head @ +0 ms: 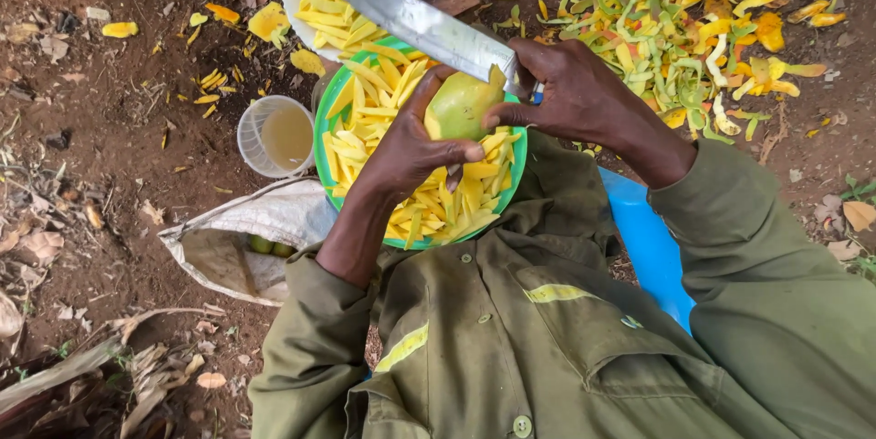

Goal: The person sits on a blue chair and uses a knife to peel a green mango, placing the peels on the ground and the sliced fruit into a green bowl. They briefly check a phone before continuing to peel and slice the mango.

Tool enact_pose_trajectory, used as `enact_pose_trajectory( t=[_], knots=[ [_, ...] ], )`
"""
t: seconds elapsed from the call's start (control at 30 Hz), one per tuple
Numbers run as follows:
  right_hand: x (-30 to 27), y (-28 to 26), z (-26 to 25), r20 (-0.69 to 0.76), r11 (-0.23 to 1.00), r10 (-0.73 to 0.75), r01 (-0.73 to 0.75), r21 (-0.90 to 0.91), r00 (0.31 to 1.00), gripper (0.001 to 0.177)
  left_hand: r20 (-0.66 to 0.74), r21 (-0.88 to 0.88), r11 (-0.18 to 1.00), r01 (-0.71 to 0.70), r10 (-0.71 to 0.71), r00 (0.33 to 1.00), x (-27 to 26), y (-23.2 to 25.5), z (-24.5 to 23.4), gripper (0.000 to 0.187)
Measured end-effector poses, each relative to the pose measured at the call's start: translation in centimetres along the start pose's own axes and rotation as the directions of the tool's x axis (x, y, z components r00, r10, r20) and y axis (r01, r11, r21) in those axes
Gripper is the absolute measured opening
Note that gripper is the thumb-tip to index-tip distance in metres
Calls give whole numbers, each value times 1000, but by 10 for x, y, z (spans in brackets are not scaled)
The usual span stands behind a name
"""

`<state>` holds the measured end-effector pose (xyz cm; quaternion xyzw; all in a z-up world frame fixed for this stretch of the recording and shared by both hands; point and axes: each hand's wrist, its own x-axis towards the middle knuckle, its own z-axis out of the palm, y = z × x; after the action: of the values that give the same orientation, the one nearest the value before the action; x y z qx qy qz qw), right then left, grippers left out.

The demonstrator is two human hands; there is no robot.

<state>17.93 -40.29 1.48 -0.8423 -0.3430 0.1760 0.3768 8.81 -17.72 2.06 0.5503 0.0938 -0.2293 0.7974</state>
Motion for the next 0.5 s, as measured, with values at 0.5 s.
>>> enact_pose_trajectory(
  t=[0.5],
  knots=[
    [-7,-6,14,-202,995,-99,92,-43,974,65,-21,-117,977,-178,177,984,7,-31,-10,97]
  ],
)
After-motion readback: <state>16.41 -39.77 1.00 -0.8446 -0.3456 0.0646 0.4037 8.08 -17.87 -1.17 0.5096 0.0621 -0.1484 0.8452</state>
